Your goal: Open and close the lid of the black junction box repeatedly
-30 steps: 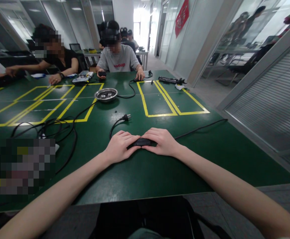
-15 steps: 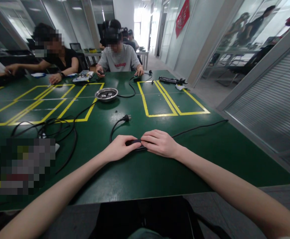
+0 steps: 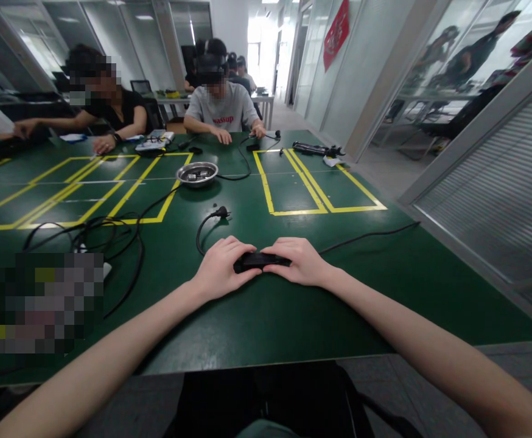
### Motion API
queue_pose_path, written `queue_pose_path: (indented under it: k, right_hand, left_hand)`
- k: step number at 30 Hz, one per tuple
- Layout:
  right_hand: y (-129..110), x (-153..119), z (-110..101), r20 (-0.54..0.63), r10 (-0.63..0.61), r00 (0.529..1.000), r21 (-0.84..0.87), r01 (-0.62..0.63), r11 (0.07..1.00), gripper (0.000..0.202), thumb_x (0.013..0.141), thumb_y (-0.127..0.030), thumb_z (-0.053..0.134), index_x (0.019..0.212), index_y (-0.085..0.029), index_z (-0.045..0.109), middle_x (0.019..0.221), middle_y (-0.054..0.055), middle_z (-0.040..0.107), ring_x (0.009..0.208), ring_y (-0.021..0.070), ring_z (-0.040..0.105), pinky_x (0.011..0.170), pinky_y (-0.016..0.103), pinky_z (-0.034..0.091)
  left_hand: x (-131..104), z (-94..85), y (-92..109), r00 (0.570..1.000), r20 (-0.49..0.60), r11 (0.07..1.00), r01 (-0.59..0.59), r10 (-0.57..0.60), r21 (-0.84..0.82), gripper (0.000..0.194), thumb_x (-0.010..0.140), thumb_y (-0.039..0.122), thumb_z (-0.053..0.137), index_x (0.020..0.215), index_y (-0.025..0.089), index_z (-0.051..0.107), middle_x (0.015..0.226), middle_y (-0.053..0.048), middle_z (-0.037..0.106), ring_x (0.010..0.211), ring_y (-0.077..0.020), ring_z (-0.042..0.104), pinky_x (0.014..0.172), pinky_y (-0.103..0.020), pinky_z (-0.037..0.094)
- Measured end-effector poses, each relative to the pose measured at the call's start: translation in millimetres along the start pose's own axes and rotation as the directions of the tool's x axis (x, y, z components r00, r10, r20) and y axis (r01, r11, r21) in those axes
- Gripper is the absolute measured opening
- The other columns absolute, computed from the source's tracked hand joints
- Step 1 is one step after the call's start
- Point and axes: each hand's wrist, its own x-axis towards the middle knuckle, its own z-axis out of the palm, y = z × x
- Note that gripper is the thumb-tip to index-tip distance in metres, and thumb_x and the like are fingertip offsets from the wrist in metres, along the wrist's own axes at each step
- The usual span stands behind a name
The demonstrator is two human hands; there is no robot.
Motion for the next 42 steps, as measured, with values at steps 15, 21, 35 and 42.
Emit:
queue_pose_path:
  k: [15, 21, 35, 42]
  right_hand:
    - [-7, 3, -2, 0.038, 0.002, 0.999, 0.000, -0.002, 1.000, 0.040, 0.096, -0.044, 0.071, 0.126, -0.019, 0.065, 0.104, 0.011, 0.076, 0.093, 0.0241, 0.071, 0.079, 0.036, 0.059]
    - [-13, 3, -3, 0.136, -0.166, 0.977, -0.175, 0.188, 0.966, 0.036, 0.104, -0.035, 0.057, 0.135, -0.018, 0.060, 0.126, 0.016, 0.069, 0.109, 0.0248, 0.068, 0.088, 0.038, 0.058]
    - [35, -8, -26, -0.127, 0.360, 0.924, -0.354, -0.381, 0.854, 0.055, 0.105, -0.043, 0.046, 0.154, -0.020, 0.049, 0.124, 0.015, 0.071, 0.099, 0.0301, 0.072, 0.082, 0.039, 0.059]
    - [96, -36, -79, -0.623, 0.634, 0.459, -0.184, -0.873, 0.451, 0.056, 0.098, -0.044, 0.048, 0.144, -0.014, 0.060, 0.119, 0.019, 0.074, 0.108, 0.0379, 0.069, 0.089, 0.045, 0.053]
  left_hand:
    - [1, -1.7, 2, 0.991, 0.105, 0.996, 0.074, -0.078, 0.042, 0.027, 0.094, 0.042, 0.074, 0.108, 0.020, 0.077, 0.087, -0.005, 0.073, 0.083, -0.0223, 0.064, 0.079, -0.035, 0.047]
    - [1, -5.7, 8, 0.990, 0.083, 0.992, 0.121, -0.118, -0.037, 0.027, 0.094, 0.044, 0.073, 0.101, 0.018, 0.078, 0.083, -0.004, 0.070, 0.079, -0.0202, 0.063, 0.076, -0.033, 0.047]
    - [-5, -3.3, -2, 0.993, -0.111, 0.998, -0.043, 0.048, 0.041, 0.051, 0.099, 0.033, 0.061, 0.148, 0.021, 0.053, 0.148, -0.014, 0.061, 0.136, -0.0322, 0.053, 0.114, -0.054, 0.042]
    - [-7, 1.5, -5, 0.992, 0.071, 0.995, -0.103, 0.104, -0.017, 0.028, 0.099, 0.029, 0.061, 0.126, 0.021, 0.069, 0.136, -0.011, 0.069, 0.129, -0.0293, 0.059, 0.111, -0.052, 0.047]
